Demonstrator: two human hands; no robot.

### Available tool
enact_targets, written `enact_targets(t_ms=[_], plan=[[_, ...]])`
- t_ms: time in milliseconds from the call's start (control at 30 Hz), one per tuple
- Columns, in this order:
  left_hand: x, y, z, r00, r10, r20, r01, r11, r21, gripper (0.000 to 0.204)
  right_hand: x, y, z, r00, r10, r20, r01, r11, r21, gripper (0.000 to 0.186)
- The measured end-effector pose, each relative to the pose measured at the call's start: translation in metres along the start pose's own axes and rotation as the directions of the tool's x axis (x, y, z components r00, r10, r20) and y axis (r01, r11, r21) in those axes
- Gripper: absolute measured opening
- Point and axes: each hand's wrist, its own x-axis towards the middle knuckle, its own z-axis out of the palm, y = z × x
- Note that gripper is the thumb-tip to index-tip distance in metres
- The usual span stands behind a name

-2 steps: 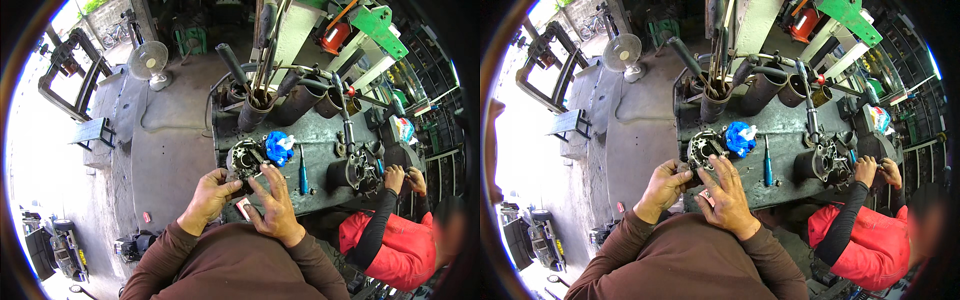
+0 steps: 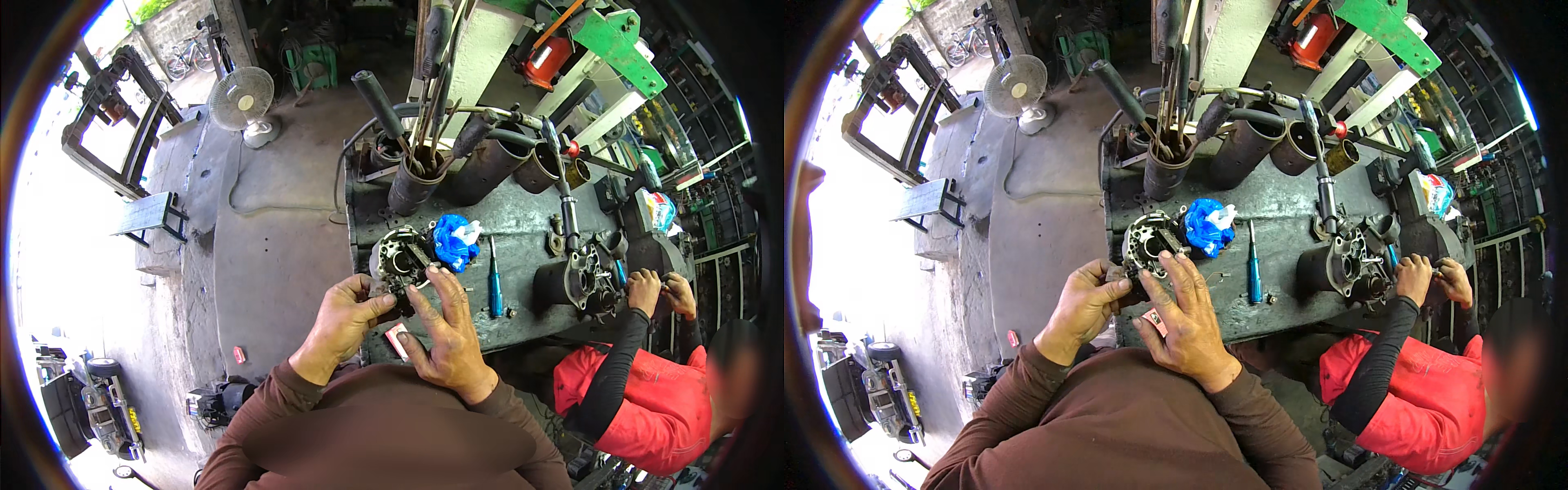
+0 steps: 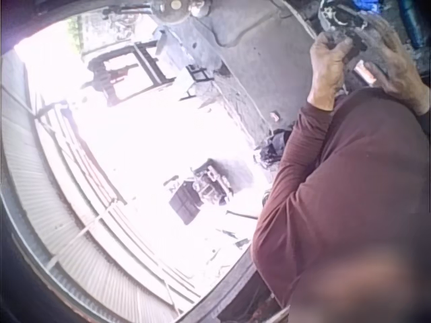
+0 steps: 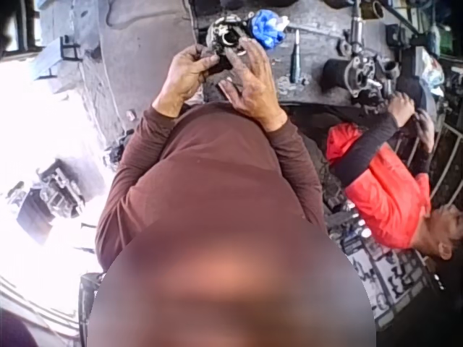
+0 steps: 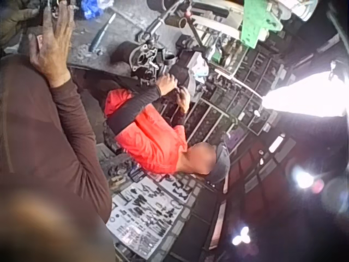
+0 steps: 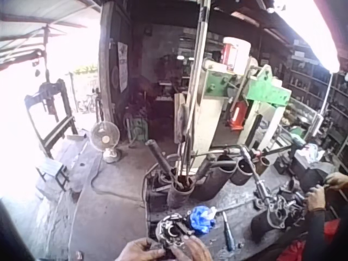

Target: The person manipulates small mechanical components on a workbench, using a screwdriver and a blowtorch to adjust and heat parts. They repeatedly handle the components, turning them over and applying heat while another person works nearby.

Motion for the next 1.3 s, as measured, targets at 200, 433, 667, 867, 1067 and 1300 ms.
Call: enact_targets(t_ms=[200, 433, 667, 867, 1067, 1300], plan=[[0.008, -0.001, 0.008, 0.976, 0.219, 0.002, -0.218, 0.968, 0.122, 0.04, 0.011, 0.004, 0.003, 0.997, -0.028, 0.067, 0.038, 0.989, -0.142, 0.063], [0.015, -0.009, -0.001, 0.987, 0.158, 0.009, -0.154, 0.943, 0.295, 0.042, 0.018, 0.007, -0.006, 0.999, -0.003, 0.04, 0.004, 1.0, -0.02, 0.043], [0.023, -0.001, -0.022, 0.99, 0.137, -0.026, -0.139, 0.983, -0.116, 0.027, 0.041, 0.087, -0.12, 0.802, 0.125, -0.583, -0.416, 0.818, -0.396, 0.053], [0.024, 0.006, -0.037, 0.982, 0.186, -0.045, -0.191, 0.961, -0.202, 0.026, 0.076, 0.193, -0.149, 0.734, 0.511, -0.448, -0.676, 0.613, -0.41, 0.068], [0.012, 0.011, -0.051, 0.98, 0.198, 0.021, -0.179, 0.924, -0.337, 0.03, 0.077, 0.246, -0.147, 0.466, 0.882, -0.071, -0.786, 0.449, 0.425, 0.037], [0.008, 0.018, -0.067, 0.972, 0.217, 0.089, -0.17, 0.913, -0.371, 0.053, 0.004, 0.171, -0.127, 0.761, 0.485, -0.431, -0.489, 0.865, 0.109, 0.021]])
